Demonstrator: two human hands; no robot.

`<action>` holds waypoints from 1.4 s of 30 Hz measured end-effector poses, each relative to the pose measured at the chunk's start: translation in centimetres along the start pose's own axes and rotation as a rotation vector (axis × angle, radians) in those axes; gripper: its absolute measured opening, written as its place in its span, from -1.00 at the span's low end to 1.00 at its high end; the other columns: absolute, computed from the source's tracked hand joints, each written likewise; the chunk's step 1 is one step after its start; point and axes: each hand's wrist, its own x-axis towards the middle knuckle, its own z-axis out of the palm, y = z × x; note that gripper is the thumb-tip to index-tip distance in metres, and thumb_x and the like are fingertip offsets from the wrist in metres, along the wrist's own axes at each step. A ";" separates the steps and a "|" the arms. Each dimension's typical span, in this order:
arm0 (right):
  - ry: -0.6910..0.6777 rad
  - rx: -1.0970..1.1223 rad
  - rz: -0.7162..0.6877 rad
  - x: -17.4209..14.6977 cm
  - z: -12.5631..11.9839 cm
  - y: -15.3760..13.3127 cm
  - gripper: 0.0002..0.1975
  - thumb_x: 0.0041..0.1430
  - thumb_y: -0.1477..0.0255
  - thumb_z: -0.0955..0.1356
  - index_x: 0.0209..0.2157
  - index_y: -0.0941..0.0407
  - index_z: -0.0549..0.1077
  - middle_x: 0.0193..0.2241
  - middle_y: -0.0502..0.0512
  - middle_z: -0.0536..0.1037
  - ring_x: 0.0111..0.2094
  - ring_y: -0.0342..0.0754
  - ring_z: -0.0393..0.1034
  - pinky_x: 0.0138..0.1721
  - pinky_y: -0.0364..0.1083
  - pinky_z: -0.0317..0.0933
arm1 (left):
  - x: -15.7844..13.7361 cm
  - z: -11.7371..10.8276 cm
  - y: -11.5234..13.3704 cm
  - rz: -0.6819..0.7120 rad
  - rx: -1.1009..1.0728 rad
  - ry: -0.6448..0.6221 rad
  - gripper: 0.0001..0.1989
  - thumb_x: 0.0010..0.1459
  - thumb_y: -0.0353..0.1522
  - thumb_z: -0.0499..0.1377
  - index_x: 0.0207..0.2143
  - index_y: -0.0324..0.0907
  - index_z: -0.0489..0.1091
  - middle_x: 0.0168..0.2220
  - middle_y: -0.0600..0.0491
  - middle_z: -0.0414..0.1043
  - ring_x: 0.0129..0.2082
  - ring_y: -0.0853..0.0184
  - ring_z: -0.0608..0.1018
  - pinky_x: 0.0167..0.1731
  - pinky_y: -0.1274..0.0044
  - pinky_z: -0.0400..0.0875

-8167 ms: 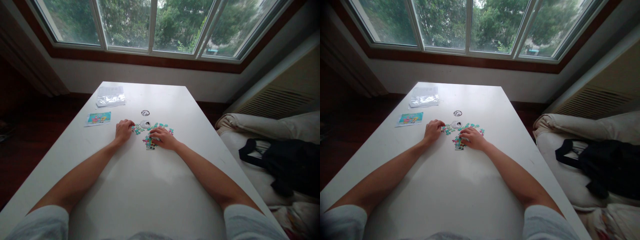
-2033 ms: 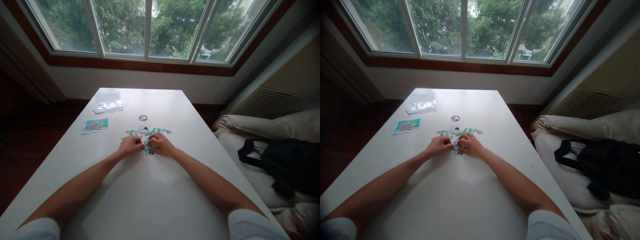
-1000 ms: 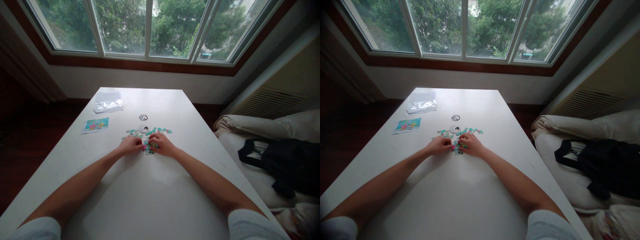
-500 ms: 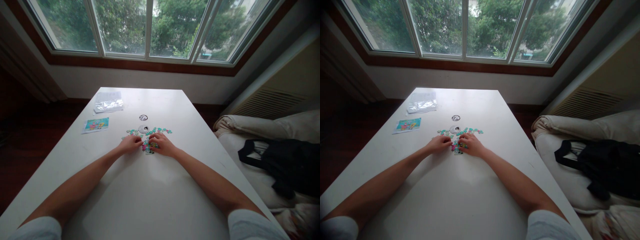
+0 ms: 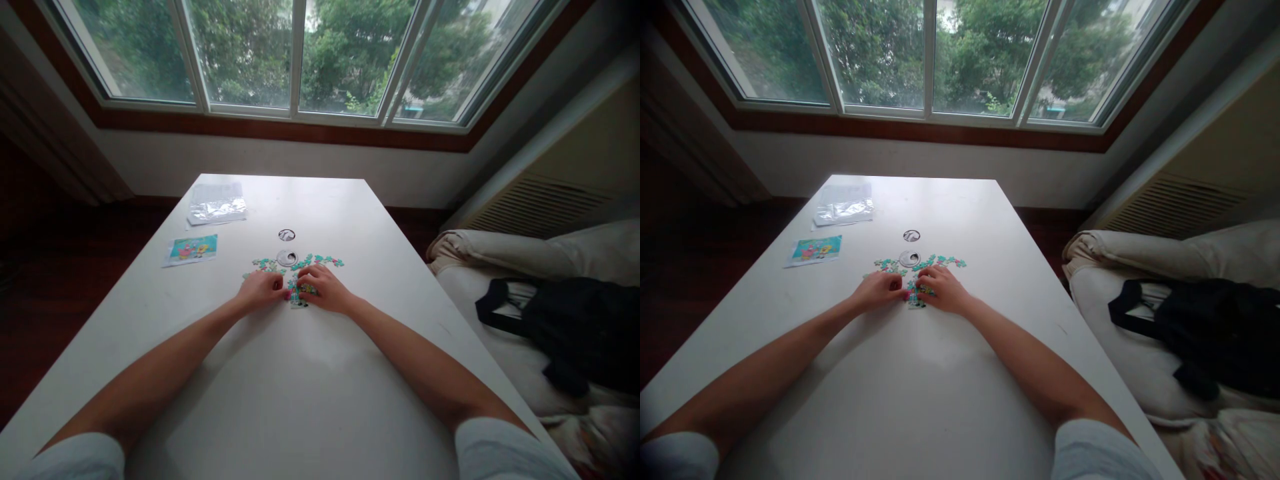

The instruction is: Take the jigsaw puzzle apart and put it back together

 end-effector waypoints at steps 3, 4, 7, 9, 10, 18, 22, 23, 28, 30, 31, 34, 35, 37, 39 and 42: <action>0.001 0.000 -0.004 0.0 0.0 0.0 -0.80 0.29 0.28 0.42 -0.09 0.04 0.52 -0.01 0.18 0.52 0.04 0.13 0.36 0.13 0.13 0.17 | -0.1 0.0 0.1 0.004 0.014 0.004 -0.71 0.18 -0.10 0.20 -0.45 -0.10 0.45 -0.49 0.10 0.49 -0.43 0.32 0.48 -0.43 0.50 0.07; 0.003 0.001 -0.004 0.0 0.0 0.0 -0.80 0.29 0.28 0.42 -0.10 0.04 0.52 -0.01 0.18 0.52 0.04 0.12 0.36 0.12 0.13 0.17 | -0.1 0.0 0.1 0.007 0.016 0.008 -0.71 0.18 -0.10 0.20 -0.45 -0.11 0.45 -0.48 0.10 0.49 -0.43 0.32 0.48 -0.42 0.50 0.07; 0.012 0.007 -0.003 0.1 -0.1 0.0 -0.81 0.29 0.28 0.43 -0.11 0.04 0.52 -0.02 0.17 0.53 0.03 0.11 0.37 0.12 0.12 0.18 | -0.1 0.1 0.2 0.009 0.018 0.023 -0.72 0.18 -0.12 0.19 -0.45 -0.11 0.45 -0.49 0.10 0.50 -0.44 0.32 0.48 -0.42 0.50 0.08; 0.018 0.027 -0.010 0.1 -0.2 -0.1 -0.83 0.30 0.29 0.42 -0.13 0.04 0.52 -0.04 0.17 0.54 0.01 0.10 0.38 0.11 0.11 0.20 | -0.1 0.1 0.2 0.012 0.017 0.035 -0.72 0.19 -0.13 0.19 -0.45 -0.11 0.45 -0.49 0.11 0.50 -0.44 0.32 0.48 -0.41 0.50 0.09; 0.021 0.045 -0.016 0.2 -0.2 -0.2 -0.85 0.31 0.29 0.41 -0.14 0.04 0.52 -0.05 0.17 0.55 0.00 0.09 0.39 0.10 0.10 0.21 | -0.1 0.1 0.2 0.013 0.016 0.039 -0.72 0.20 -0.13 0.18 -0.46 -0.11 0.45 -0.49 0.11 0.50 -0.44 0.32 0.48 -0.41 0.50 0.09; 0.267 0.179 0.194 0.3 -1.9 1.4 -0.77 0.40 0.29 0.29 -0.23 0.07 0.54 -0.22 0.16 0.61 -0.14 0.05 0.47 -0.04 0.04 0.32 | -0.2 -0.1 0.4 -0.015 0.017 0.018 -0.73 0.21 -0.14 0.17 -0.44 -0.10 0.47 -0.45 0.09 0.53 -0.41 0.30 0.49 -0.37 0.50 0.15; 0.300 0.091 0.428 -0.2 -3.9 4.0 -0.78 0.34 0.30 0.31 -0.27 0.10 0.55 -0.31 0.10 0.61 -0.27 -0.01 0.45 -0.16 -0.04 0.29 | -0.2 -0.1 0.4 -0.027 0.019 0.018 -0.73 0.21 -0.14 0.17 -0.44 -0.11 0.46 -0.46 0.08 0.52 -0.41 0.30 0.49 -0.37 0.51 0.15; 0.237 0.073 0.463 -0.3 -4.4 4.5 -0.79 0.32 0.31 0.32 -0.27 0.10 0.56 -0.34 0.08 0.61 -0.31 -0.03 0.43 -0.21 -0.07 0.27 | -0.2 0.0 0.3 -0.024 0.018 0.019 -0.73 0.21 -0.14 0.17 -0.44 -0.11 0.46 -0.46 0.08 0.52 -0.41 0.30 0.49 -0.37 0.51 0.15; 0.060 -0.099 0.531 -0.9 -6.5 5.3 -0.85 0.26 0.40 0.34 -0.30 0.09 0.57 -0.41 0.04 0.58 -0.40 -0.09 0.37 -0.34 -0.12 0.13 | -0.1 0.2 0.1 -0.007 0.036 0.043 -0.73 0.22 -0.15 0.16 -0.45 -0.10 0.45 -0.48 0.09 0.50 -0.43 0.30 0.48 -0.37 0.50 0.14; -0.082 -0.104 0.548 -1.2 -7.4 5.2 -0.90 0.20 0.43 0.37 -0.34 0.08 0.57 -0.45 0.01 0.56 -0.44 -0.11 0.35 -0.39 -0.14 0.08 | -0.1 0.3 0.1 -0.001 0.039 0.047 -0.74 0.22 -0.16 0.16 -0.45 -0.10 0.44 -0.48 0.09 0.49 -0.43 0.29 0.48 -0.38 0.49 0.13; -0.170 -0.090 0.549 -1.4 -7.8 5.2 -0.93 0.16 0.42 0.40 -0.37 0.08 0.56 -0.47 0.00 0.54 -0.46 -0.12 0.34 -0.42 -0.14 0.05 | -0.1 0.3 0.1 0.002 0.038 0.046 -0.74 0.22 -0.17 0.15 -0.45 -0.10 0.43 -0.48 0.09 0.50 -0.43 0.29 0.48 -0.38 0.49 0.13; -0.331 0.027 0.521 -1.9 -8.9 5.1 -0.89 0.09 0.34 0.47 -0.35 0.07 0.55 -0.49 -0.02 0.52 -0.50 -0.13 0.32 -0.46 -0.16 0.02 | -0.1 0.2 0.1 0.001 0.043 0.035 -0.74 0.23 -0.18 0.14 -0.44 -0.10 0.44 -0.46 0.08 0.51 -0.41 0.29 0.50 -0.36 0.49 0.13; -0.362 0.067 0.507 -2.1 -9.0 5.1 -0.85 0.08 0.32 0.48 -0.32 0.07 0.55 -0.49 -0.03 0.51 -0.51 -0.14 0.31 -0.46 -0.16 0.02 | -0.1 0.2 0.1 -0.003 0.046 0.032 -0.74 0.23 -0.17 0.13 -0.44 -0.10 0.45 -0.45 0.08 0.52 -0.40 0.28 0.50 -0.36 0.49 0.14; -0.390 0.116 0.478 -2.2 -8.9 5.2 -0.80 0.10 0.28 0.47 -0.27 0.07 0.54 -0.50 -0.05 0.49 -0.52 -0.15 0.30 -0.46 -0.17 0.03 | 0.0 0.2 0.1 -0.007 0.047 0.033 -0.73 0.24 -0.17 0.12 -0.43 -0.10 0.45 -0.44 0.07 0.52 -0.39 0.28 0.50 -0.35 0.49 0.15; -0.366 0.126 0.455 -2.2 -8.3 5.4 -0.80 0.15 0.27 0.43 -0.24 0.07 0.53 -0.51 -0.07 0.47 -0.52 -0.16 0.28 -0.45 -0.17 0.04 | 0.0 0.3 0.1 -0.006 0.046 0.044 -0.73 0.25 -0.17 0.11 -0.42 -0.09 0.46 -0.44 0.06 0.52 -0.38 0.26 0.51 -0.34 0.49 0.16; -0.268 0.120 0.442 -2.0 -7.1 5.8 -0.82 0.22 0.30 0.37 -0.22 0.08 0.54 -0.53 -0.08 0.43 -0.51 -0.16 0.25 -0.44 -0.18 0.02 | -0.1 0.3 0.2 -0.012 0.050 0.051 -0.71 0.27 -0.16 0.10 -0.41 -0.08 0.46 -0.42 0.05 0.53 -0.36 0.25 0.52 -0.32 0.48 0.17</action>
